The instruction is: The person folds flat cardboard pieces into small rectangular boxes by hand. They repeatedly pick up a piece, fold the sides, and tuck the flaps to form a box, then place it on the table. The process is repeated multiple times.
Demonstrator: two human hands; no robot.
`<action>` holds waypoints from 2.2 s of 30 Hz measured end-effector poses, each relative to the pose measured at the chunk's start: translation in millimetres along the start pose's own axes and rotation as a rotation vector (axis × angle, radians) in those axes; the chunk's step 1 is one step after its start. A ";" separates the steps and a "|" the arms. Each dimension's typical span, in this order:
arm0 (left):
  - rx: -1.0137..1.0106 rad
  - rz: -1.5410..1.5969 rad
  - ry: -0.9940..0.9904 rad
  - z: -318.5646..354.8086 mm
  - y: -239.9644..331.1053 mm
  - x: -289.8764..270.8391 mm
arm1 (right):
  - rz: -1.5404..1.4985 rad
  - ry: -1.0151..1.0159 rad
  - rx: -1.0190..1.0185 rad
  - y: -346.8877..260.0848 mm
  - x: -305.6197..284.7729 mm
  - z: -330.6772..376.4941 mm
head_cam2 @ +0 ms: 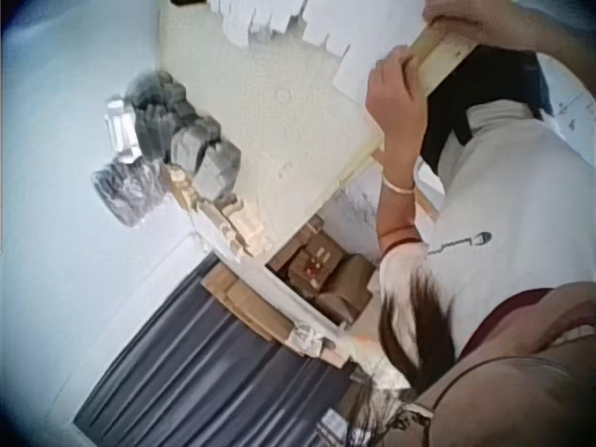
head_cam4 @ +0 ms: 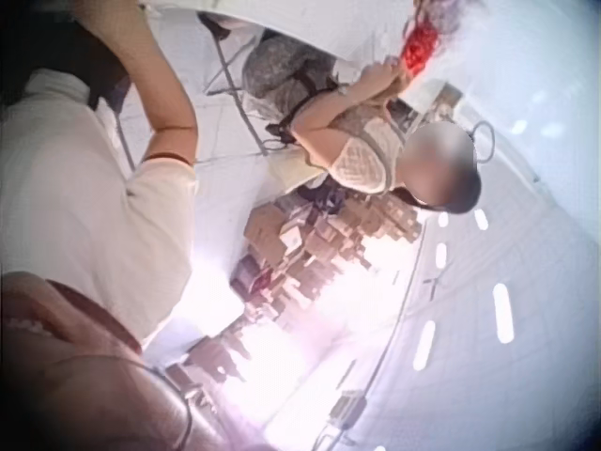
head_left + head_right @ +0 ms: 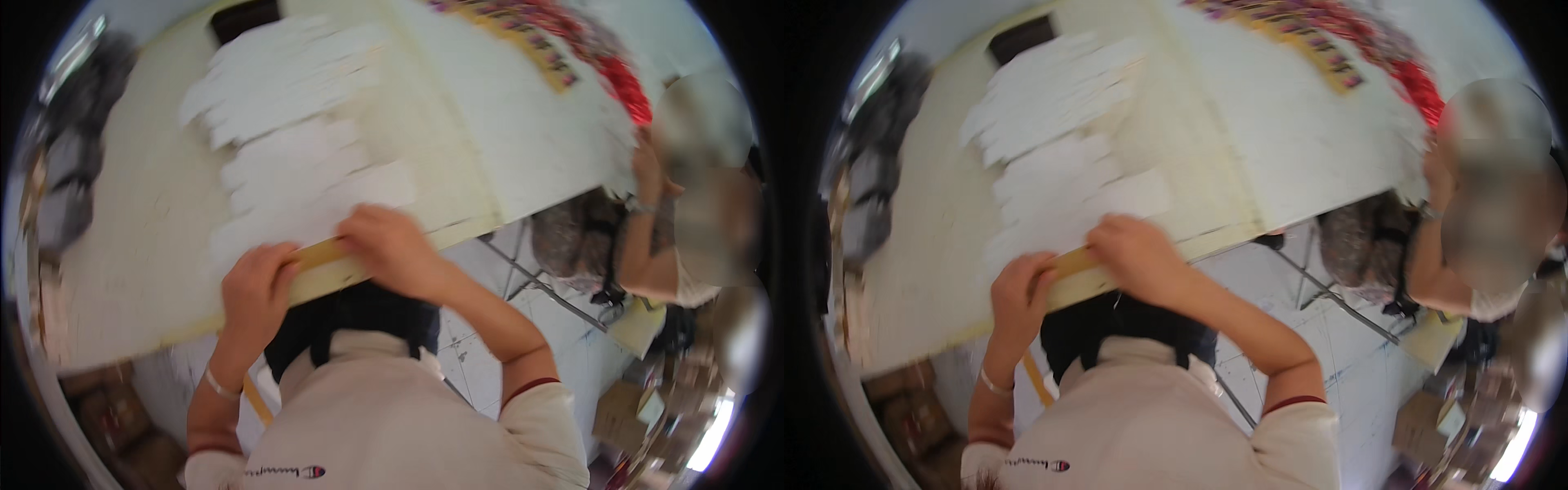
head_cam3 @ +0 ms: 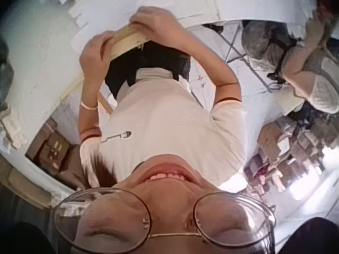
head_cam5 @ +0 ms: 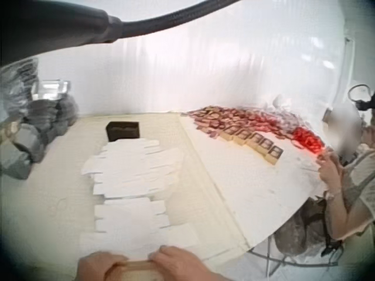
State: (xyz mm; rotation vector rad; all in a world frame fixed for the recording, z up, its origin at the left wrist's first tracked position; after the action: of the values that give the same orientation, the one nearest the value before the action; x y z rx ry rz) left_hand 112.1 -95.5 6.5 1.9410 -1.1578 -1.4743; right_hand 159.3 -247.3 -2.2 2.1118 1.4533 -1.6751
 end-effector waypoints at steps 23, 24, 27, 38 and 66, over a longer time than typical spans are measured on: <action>0.208 -0.211 0.103 16.3 13.9 6.5 | 0.359 0.132 -0.262 -18.9 -8.6 16.8; 0.240 -0.230 0.107 16.4 15.2 7.2 | 0.345 0.135 -0.261 -19.7 -8.7 16.1; 0.311 -0.257 0.115 18.2 18.3 9.4 | 0.313 0.156 -0.263 -22.4 -8.9 16.6; 0.339 -0.115 0.091 29.1 21.0 5.9 | 0.195 0.195 -0.282 -27.7 -12.6 30.0; 0.297 -0.269 -0.272 -8.5 16.2 18.3 | 0.344 -0.155 -0.325 -36.2 2.6 -2.6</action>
State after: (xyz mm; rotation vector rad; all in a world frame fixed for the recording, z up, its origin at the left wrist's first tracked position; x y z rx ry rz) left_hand 115.9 -120.6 11.2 2.2152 -1.3370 -1.8418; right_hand 135.8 -224.5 13.6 1.8790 1.1467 -1.3405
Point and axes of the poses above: each hand's wrist, its own z-axis away from the middle knuckle, its own x-axis out of the palm, y = z × x, the point moved 8 cm from there along -z, towards the middle knuckle, and after that the axes turned 14 degrees about z, right-handed, at the moved point
